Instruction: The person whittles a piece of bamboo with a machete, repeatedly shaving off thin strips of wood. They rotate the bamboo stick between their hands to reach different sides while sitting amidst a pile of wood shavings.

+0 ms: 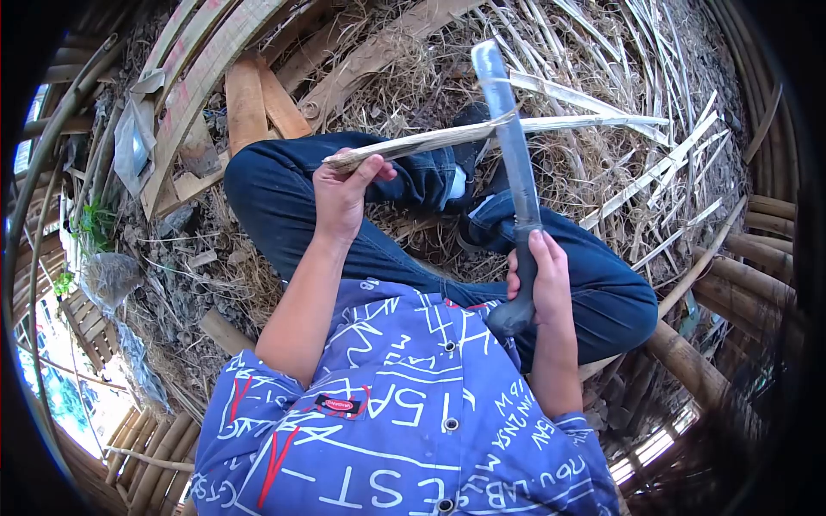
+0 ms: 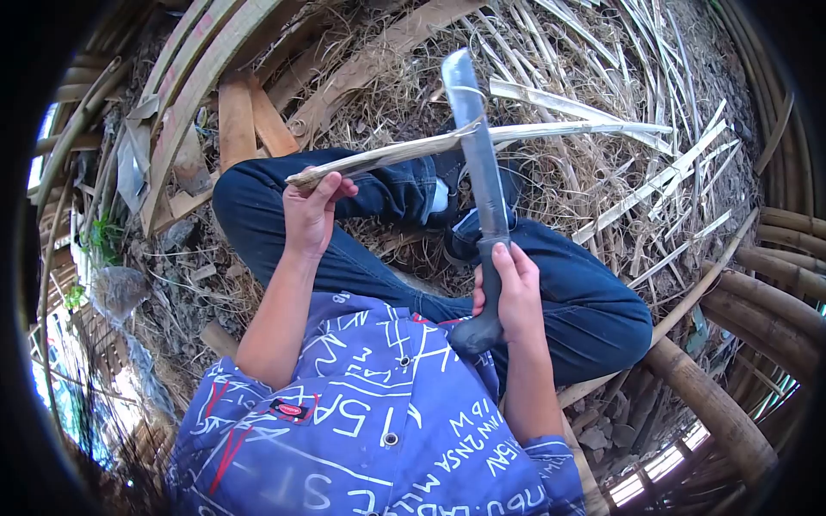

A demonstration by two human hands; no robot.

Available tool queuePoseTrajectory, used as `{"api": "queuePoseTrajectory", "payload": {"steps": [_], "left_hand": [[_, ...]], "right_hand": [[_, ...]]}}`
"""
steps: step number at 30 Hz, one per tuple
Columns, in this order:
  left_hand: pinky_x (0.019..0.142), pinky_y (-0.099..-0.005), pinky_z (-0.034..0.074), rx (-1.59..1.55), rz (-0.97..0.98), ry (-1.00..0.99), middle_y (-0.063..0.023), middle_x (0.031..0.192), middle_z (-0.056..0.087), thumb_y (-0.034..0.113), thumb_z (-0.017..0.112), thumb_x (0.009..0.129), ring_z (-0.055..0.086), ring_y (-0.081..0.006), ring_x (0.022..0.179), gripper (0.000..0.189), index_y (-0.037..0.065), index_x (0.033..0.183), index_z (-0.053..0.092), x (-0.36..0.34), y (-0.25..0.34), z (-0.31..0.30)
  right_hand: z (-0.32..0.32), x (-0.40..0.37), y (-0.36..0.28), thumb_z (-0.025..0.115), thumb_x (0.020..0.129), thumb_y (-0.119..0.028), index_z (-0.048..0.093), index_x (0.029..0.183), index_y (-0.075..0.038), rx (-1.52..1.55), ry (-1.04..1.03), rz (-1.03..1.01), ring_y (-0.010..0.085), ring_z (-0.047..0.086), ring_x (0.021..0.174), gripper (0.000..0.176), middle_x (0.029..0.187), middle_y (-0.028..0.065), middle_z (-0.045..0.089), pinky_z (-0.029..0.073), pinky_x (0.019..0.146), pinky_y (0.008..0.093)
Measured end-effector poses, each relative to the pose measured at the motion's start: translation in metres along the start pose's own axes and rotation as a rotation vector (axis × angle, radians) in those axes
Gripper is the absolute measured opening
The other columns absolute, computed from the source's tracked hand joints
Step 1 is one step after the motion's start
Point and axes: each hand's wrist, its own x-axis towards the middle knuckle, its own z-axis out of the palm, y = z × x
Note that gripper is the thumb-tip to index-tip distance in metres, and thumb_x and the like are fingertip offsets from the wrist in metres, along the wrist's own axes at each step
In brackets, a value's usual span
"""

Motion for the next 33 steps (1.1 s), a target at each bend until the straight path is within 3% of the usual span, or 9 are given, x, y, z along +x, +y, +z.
{"api": "queuePoseTrajectory", "payload": {"steps": [4, 6, 8, 12, 14, 16, 20, 29, 33], "left_hand": [[0.074, -0.0303, 0.056, 0.065, -0.079, -0.058, -0.0120, 0.081, 0.069, 0.005, 0.067, 0.088, 0.068, -0.0188, 0.074, 0.006, -0.001, 0.089, 0.065, -0.002, 0.012, -0.015], [0.076, -0.0317, 0.056, 0.053, -0.160, -0.133, -0.0133, 0.084, 0.069, 0.008, 0.065, 0.089, 0.068, -0.0200, 0.077, 0.010, -0.002, 0.091, 0.065, -0.004, 0.021, -0.023], [0.082, -0.0323, 0.055, 0.097, -0.210, -0.268, -0.0157, 0.089, 0.070, 0.009, 0.062, 0.089, 0.069, -0.0210, 0.082, 0.017, -0.005, 0.097, 0.065, -0.003, 0.032, -0.039], [0.084, -0.0318, 0.052, 0.268, -0.392, -0.428, -0.0152, 0.089, 0.069, 0.015, 0.067, 0.083, 0.068, -0.0219, 0.084, 0.026, -0.006, 0.099, 0.064, -0.001, 0.053, -0.049], [0.083, -0.0293, 0.051, 0.494, -0.506, -0.464, -0.0128, 0.089, 0.070, 0.015, 0.067, 0.083, 0.067, -0.0184, 0.084, 0.026, -0.005, 0.100, 0.065, -0.003, 0.058, -0.044], [0.081, -0.0275, 0.051, 0.524, -0.506, -0.459, -0.0095, 0.086, 0.069, 0.013, 0.067, 0.083, 0.066, -0.0144, 0.082, 0.022, -0.003, 0.099, 0.065, -0.006, 0.054, -0.040], [0.074, -0.0247, 0.050, 0.584, -0.464, -0.421, -0.0047, 0.079, 0.065, 0.011, 0.066, 0.086, 0.062, -0.0103, 0.076, 0.013, 0.000, 0.089, 0.060, -0.008, 0.046, -0.036], [0.065, -0.0226, 0.050, 0.684, -0.579, -0.555, -0.0040, 0.078, 0.064, 0.010, 0.069, 0.086, 0.061, -0.0091, 0.069, 0.018, 0.004, 0.087, 0.052, -0.011, 0.052, -0.036], [0.058, -0.0240, 0.048, 0.920, -0.763, -0.697, -0.0027, 0.071, 0.058, 0.011, 0.064, 0.086, 0.056, -0.0095, 0.060, 0.016, 0.003, 0.088, 0.051, -0.001, 0.051, -0.033]], "right_hand": [[-0.021, 0.010, -0.001, 0.055, 0.098, -0.027, 0.056, 0.096, -0.003, -0.046, 0.043, -0.078, 0.0083, 0.051, 0.045, 0.024, 0.067, 0.0030, 0.056, 0.043, 0.038, 0.0224], [-0.033, 0.014, 0.005, 0.060, 0.095, -0.020, 0.057, 0.104, 0.000, -0.056, 0.122, -0.144, 0.0066, 0.051, 0.047, 0.022, 0.069, 0.0021, 0.056, 0.043, 0.040, 0.0212], [-0.042, 0.014, 0.009, 0.062, 0.092, -0.014, 0.056, 0.112, 0.003, -0.318, 0.378, -0.358, 0.0051, 0.050, 0.049, 0.026, 0.073, 0.0013, 0.057, 0.042, 0.041, 0.0202], [-0.045, 0.001, 0.012, 0.065, 0.087, -0.003, 0.052, 0.118, 0.004, -0.338, 0.463, -0.473, 0.0035, 0.052, 0.058, 0.034, 0.080, 0.0009, 0.059, 0.043, 0.046, 0.0191], [-0.044, -0.007, 0.010, 0.067, 0.083, 0.001, 0.053, 0.117, 0.004, -0.361, 0.425, -0.476, 0.0059, 0.056, 0.065, 0.037, 0.083, 0.0030, 0.060, 0.047, 0.056, 0.0219], [-0.041, -0.014, 0.011, 0.069, 0.080, 0.001, 0.053, 0.116, 0.002, -0.647, 0.299, -0.624, 0.0106, 0.059, 0.070, 0.040, 0.083, 0.0063, 0.061, 0.050, 0.064, 0.0265], [-0.033, -0.017, 0.010, 0.070, 0.070, 0.003, 0.054, 0.112, 0.000, -0.945, 0.132, -0.794, 0.0302, 0.066, 0.075, 0.044, 0.090, 0.0160, 0.064, 0.053, 0.070, 0.0355], [-0.018, -0.003, -0.009, 0.070, 0.068, -0.005, 0.054, 0.112, -0.003, -1.344, 0.002, -0.829, 0.0294, 0.064, 0.083, 0.047, 0.092, 0.0126, 0.062, 0.052, 0.072, 0.0385], [-0.018, -0.001, -0.004, 0.070, 0.068, -0.007, 0.055, 0.112, -0.004, -1.402, -0.011, -0.773, 0.0287, 0.064, 0.084, 0.047, 0.091, 0.0117, 0.061, 0.052, 0.073, 0.0379]]}}
